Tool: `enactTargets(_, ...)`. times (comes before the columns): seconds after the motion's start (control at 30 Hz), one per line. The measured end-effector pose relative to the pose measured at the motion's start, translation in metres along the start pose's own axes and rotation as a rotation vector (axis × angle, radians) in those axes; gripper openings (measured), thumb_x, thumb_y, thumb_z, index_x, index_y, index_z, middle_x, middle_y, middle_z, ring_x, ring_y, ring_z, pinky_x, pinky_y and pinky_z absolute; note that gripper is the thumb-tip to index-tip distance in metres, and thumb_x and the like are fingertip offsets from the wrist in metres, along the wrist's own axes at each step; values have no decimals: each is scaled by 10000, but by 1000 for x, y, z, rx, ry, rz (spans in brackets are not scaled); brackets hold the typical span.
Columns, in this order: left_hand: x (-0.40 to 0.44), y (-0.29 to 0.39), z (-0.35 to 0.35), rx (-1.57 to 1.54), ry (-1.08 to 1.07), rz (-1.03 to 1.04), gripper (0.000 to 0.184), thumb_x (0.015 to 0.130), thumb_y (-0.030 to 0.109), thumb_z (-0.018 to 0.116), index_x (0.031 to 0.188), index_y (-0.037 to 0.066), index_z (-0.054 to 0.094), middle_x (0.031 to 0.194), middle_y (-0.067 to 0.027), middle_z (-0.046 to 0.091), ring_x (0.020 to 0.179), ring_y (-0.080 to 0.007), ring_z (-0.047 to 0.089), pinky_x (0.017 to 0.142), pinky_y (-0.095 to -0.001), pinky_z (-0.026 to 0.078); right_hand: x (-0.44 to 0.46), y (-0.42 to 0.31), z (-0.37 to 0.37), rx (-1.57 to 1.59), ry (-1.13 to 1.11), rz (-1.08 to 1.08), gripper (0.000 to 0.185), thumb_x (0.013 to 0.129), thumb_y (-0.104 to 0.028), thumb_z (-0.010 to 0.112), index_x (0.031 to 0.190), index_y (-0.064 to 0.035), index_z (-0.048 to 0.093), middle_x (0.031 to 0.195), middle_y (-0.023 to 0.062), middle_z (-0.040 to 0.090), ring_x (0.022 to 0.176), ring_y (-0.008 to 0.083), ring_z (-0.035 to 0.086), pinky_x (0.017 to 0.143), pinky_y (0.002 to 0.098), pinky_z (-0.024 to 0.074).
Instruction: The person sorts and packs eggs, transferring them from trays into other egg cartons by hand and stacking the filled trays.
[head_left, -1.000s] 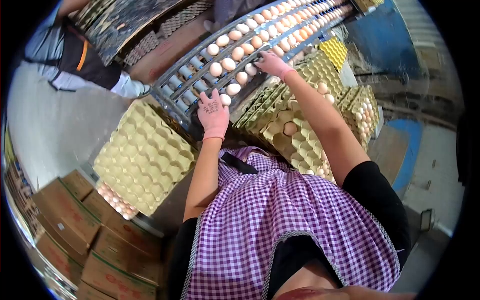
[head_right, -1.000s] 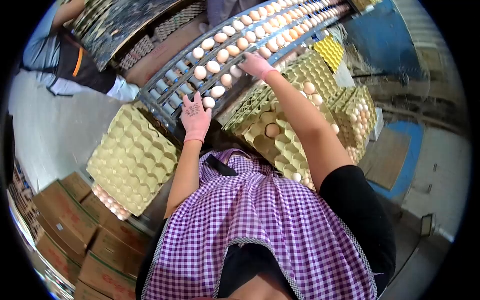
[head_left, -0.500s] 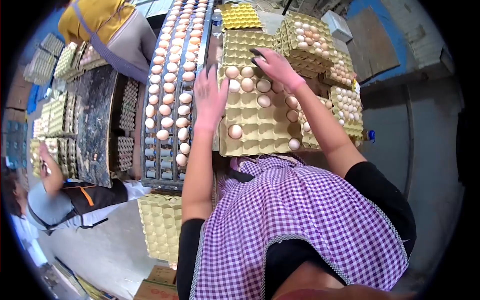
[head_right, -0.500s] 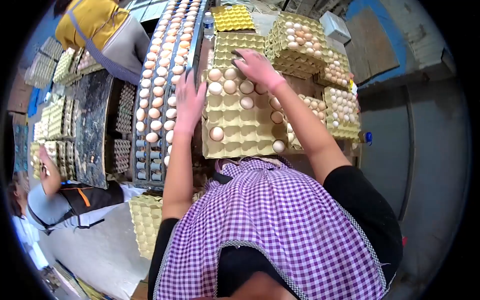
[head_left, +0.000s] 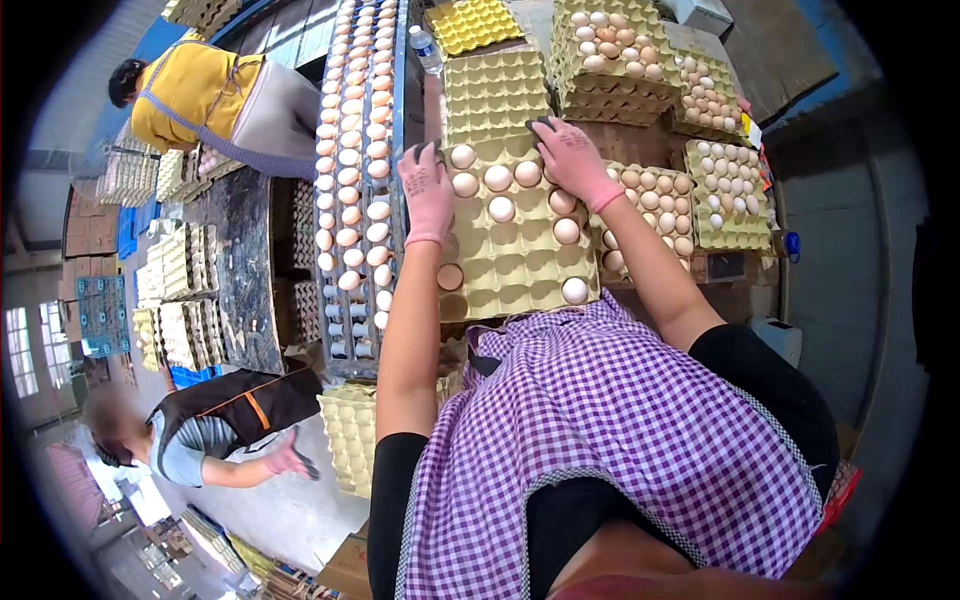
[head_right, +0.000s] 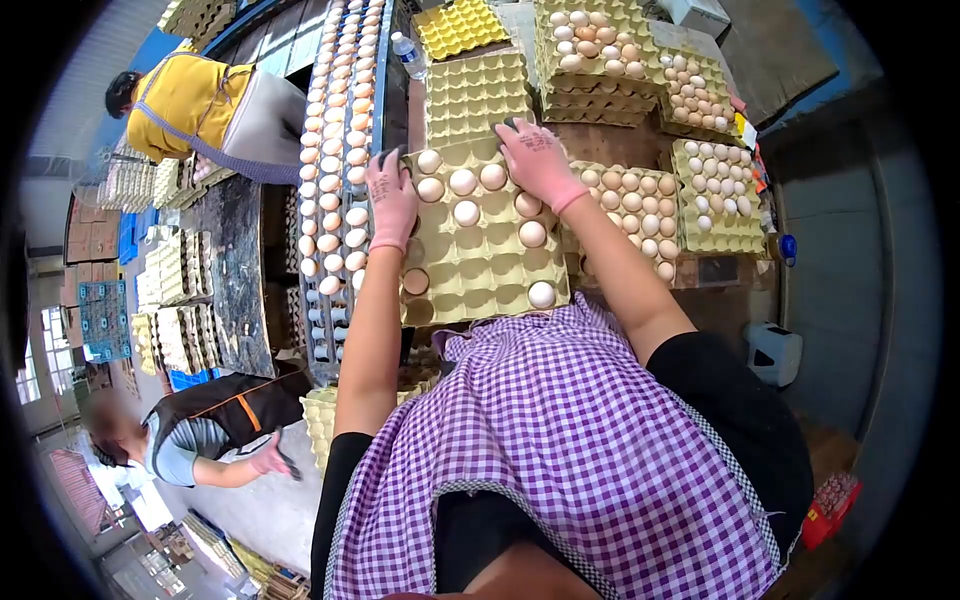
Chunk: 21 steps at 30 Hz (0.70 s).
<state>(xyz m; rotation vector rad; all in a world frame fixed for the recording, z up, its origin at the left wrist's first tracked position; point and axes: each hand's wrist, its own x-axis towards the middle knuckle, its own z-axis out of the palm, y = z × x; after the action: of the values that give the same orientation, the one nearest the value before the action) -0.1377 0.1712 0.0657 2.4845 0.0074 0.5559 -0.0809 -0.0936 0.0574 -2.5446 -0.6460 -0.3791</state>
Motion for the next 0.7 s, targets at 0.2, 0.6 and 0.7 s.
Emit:
enactTargets(0.2,20,12,-50,-4,-226,-263,362,926,306,579,1196,94,696,1315,-195,574,1126,-382,596,981,-470,474,17,-16,-59,-94,-194,-133,260,877,-326,690,1090,-178,703,1080,70,611,1057,237,596,875,368,465)
enactTargets(0.6,-10,-5,-84,-98,-416,-260,443,849,259,761,1226,49,662,1249,-129,632,1024,-241,677,877,-348,548,-10,-11,-76,1438,-444,543,439,965,-265,623,1328,-24,574,1191,67,646,1025,139,620,927,279,496)
enactTargets(0.7,-43,-26,-86,-1086,-171,-825,413,895,59,670,1293,-34,610,1100,-77,678,909,-156,646,835,-272,538,-6,-24,-71,1288,-464,462,434,996,-254,573,1380,-55,540,1249,98,622,1108,172,611,983,292,479)
